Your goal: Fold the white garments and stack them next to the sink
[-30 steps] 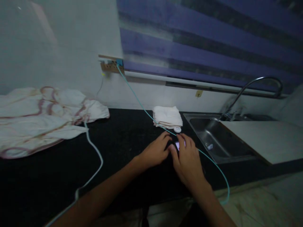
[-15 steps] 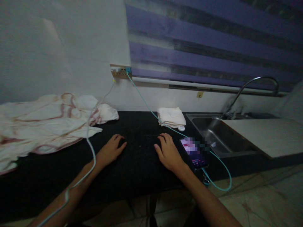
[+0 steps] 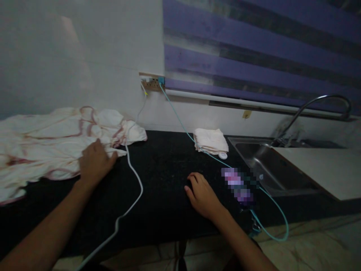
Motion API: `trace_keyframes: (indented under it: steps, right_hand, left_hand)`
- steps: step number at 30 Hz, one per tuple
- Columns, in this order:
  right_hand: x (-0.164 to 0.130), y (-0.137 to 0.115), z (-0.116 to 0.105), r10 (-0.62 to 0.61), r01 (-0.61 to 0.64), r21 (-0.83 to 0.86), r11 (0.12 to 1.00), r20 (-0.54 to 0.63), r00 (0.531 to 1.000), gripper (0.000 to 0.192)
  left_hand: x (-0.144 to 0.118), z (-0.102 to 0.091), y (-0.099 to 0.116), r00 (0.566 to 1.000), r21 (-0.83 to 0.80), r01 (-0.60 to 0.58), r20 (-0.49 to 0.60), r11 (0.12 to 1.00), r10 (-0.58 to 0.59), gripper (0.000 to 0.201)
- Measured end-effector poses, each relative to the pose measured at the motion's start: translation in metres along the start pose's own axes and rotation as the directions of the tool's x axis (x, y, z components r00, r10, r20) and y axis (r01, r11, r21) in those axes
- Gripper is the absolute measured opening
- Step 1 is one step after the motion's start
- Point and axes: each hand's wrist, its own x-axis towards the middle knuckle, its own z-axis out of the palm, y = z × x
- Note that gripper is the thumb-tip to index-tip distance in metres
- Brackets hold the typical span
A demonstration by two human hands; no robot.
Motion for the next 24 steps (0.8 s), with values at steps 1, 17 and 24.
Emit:
trace_keyframes:
  steps: [1, 17, 24]
  right_hand:
    - [0.000, 0.000, 0.001, -0.007, 0.007, 0.001, 1.000, -0.004, 1.000, 0.027]
    - [-0.001, 0.000, 0.006, -0.017, 0.017, -0.038, 0.999, -0.012, 1.000, 0.023]
    - [-0.002, 0.001, 0.005, -0.029, 0.028, -0.034, 0.999, -0.006, 1.000, 0.021]
  left_hand:
    - [0.000, -0.006, -0.002, 0.998, 0.043, 0.055, -0.034, 0.998, -0.054, 0.090]
    - [-0.022, -0.065, -0.021, 0.975, -0.334, 0.056, -0.185, 0.941, -0.123, 0.047]
    - [-0.084, -0.047, 0.070, 0.861, -0.508, -0.314, 0.205, 0.802, 0.466, 0.036]
